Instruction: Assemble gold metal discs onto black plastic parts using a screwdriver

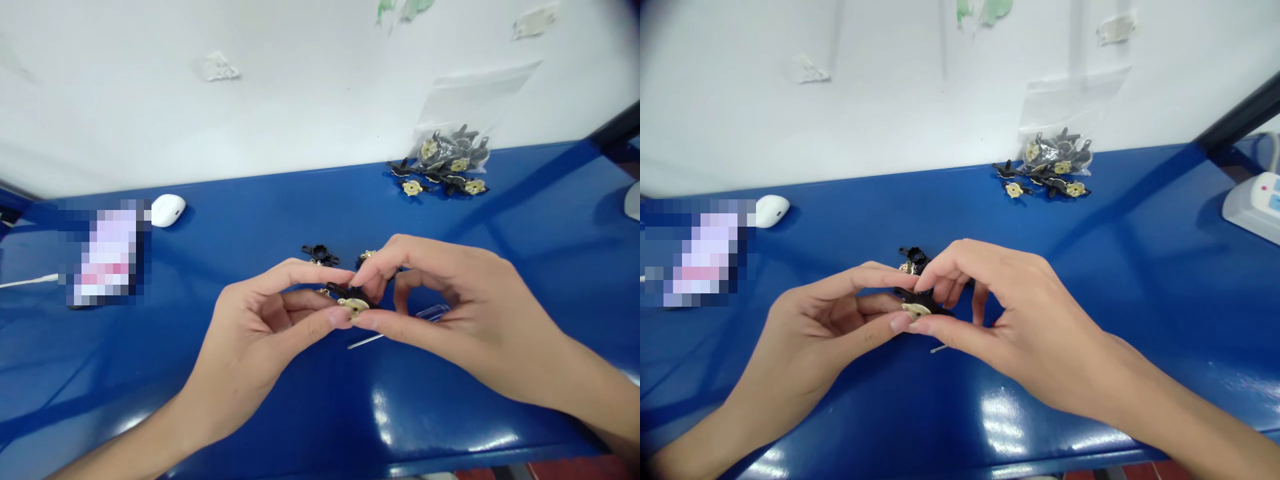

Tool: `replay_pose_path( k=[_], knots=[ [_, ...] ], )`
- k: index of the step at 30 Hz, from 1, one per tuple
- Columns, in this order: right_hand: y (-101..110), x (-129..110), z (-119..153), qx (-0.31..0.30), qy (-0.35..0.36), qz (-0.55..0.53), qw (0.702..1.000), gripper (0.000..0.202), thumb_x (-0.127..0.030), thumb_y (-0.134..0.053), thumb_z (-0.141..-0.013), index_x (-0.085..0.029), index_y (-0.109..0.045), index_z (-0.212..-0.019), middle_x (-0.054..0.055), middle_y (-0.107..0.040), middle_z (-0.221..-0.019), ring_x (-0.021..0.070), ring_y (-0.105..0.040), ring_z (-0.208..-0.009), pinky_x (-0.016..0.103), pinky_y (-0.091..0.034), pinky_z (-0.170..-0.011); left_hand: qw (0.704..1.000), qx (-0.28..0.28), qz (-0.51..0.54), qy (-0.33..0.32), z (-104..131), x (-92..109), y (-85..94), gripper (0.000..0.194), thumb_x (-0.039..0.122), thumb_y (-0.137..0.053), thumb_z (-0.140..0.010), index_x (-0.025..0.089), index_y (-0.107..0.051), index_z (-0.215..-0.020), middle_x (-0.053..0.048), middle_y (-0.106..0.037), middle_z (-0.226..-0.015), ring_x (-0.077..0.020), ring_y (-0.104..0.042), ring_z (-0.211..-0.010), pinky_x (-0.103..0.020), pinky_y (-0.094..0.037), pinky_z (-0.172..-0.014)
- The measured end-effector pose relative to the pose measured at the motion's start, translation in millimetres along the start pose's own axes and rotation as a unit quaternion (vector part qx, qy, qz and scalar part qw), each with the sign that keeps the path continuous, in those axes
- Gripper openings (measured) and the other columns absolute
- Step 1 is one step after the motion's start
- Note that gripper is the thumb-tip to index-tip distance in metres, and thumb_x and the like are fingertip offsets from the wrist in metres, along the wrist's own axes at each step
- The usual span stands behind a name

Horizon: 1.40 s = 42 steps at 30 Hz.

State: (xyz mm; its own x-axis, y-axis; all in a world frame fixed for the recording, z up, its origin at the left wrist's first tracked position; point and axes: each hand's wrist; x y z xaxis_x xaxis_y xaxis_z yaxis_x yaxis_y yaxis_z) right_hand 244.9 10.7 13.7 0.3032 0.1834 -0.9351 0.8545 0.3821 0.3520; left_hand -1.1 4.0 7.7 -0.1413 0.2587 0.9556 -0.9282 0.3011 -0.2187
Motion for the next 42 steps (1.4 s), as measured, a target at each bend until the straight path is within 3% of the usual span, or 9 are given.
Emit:
replay_pose_path(
  k=[5, 13, 17, 22, 26, 35, 42],
  knots=[
    [15, -1, -5, -0.037, -0.008, 0.057, 0.998, 0.020, -0.050, -0.091, -0.097, -0.037, -0.086, -0.111, -0.002, -0.083, -0.106, 0.0178, -0.073, -0.083, 0.035, -0.058, -0.073, 0.995, 0.022, -0.095, -0.039, -1, 2, 1.1, 0.022, 0.022, -0.096, -0.097, 0.028, -0.093, -0.117, 0.000, -0.089, -0.101, -0.0137, -0.086, -0.087, -0.018, -0.069, -0.085],
    [44, 15, -7, -0.097, -0.070, 0.147, 0.982, 0.023, -0.059, -0.087, -0.098, -0.037, -0.089, -0.104, -0.001, -0.081, -0.093, 0.0180, -0.070, -0.076, 0.033, -0.047, -0.061, 0.958, 0.112, -0.245, -0.099, 0, 5, 8.3, 0.014, 0.035, -0.091, -0.103, 0.028, -0.091, -0.114, 0.001, -0.085, -0.094, -0.0114, -0.073, -0.072, -0.024, -0.059, -0.068],
    [44, 21, -9, -0.123, -0.060, 0.166, 0.977, 0.028, -0.060, -0.085, -0.099, -0.033, -0.089, -0.104, 0.002, -0.082, -0.093, 0.0204, -0.069, -0.076, 0.035, -0.050, -0.065, 0.953, 0.115, -0.260, -0.101, 1, 5, 11.1, 0.013, 0.036, -0.088, -0.105, 0.032, -0.090, -0.117, 0.004, -0.081, -0.085, -0.0124, -0.070, -0.070, -0.026, -0.055, -0.066],
    [44, 20, -9, -0.138, -0.043, 0.172, 0.974, 0.029, -0.059, -0.081, -0.103, -0.032, -0.089, -0.105, 0.004, -0.083, -0.100, 0.0212, -0.073, -0.081, 0.036, -0.051, -0.069, 0.956, 0.110, -0.256, -0.096, 2, 4, 11.8, 0.013, 0.039, -0.084, -0.109, 0.034, -0.089, -0.119, 0.003, -0.082, -0.095, -0.0130, -0.070, -0.072, -0.029, -0.056, -0.069],
    [46, 20, -7, -0.138, -0.048, 0.182, 0.973, 0.028, -0.059, -0.081, -0.103, -0.031, -0.089, -0.106, 0.004, -0.082, -0.100, 0.0209, -0.072, -0.082, 0.036, -0.053, -0.072, 0.955, 0.111, -0.257, -0.093, 2, 4, 11.8, 0.014, 0.041, -0.083, -0.108, 0.033, -0.090, -0.118, 0.003, -0.081, -0.091, -0.0141, -0.069, -0.070, -0.030, -0.055, -0.069],
    [47, 20, -8, -0.138, -0.078, 0.154, 0.975, 0.034, -0.065, -0.084, -0.099, -0.032, -0.091, -0.105, 0.005, -0.083, -0.098, 0.0224, -0.071, -0.081, 0.036, -0.052, -0.070, 0.953, 0.121, -0.262, -0.091, 2, 4, 12.8, 0.012, 0.040, -0.085, -0.108, 0.035, -0.090, -0.117, 0.005, -0.082, -0.089, -0.0118, -0.070, -0.070, -0.027, -0.055, -0.069],
    [47, 21, -7, -0.147, -0.069, 0.160, 0.974, 0.031, -0.062, -0.083, -0.100, -0.032, -0.090, -0.107, 0.005, -0.083, -0.101, 0.0210, -0.071, -0.081, 0.032, -0.050, -0.063, 0.935, 0.140, -0.310, -0.101, -4, 8, 18.6, 0.012, 0.042, -0.084, -0.107, 0.033, -0.092, -0.111, 0.003, -0.081, -0.087, -0.0143, -0.067, -0.070, -0.030, -0.052, -0.066]
  ],
)
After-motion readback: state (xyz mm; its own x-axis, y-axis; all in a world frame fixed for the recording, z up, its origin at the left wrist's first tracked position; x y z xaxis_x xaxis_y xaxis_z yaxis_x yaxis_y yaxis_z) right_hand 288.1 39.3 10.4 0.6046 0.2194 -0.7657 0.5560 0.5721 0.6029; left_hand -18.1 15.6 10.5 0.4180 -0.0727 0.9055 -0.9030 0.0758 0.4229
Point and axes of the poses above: each hand's wrist, its own z-axis away from the middle knuckle, its own y-axis out of the back of the hand, x = y × z
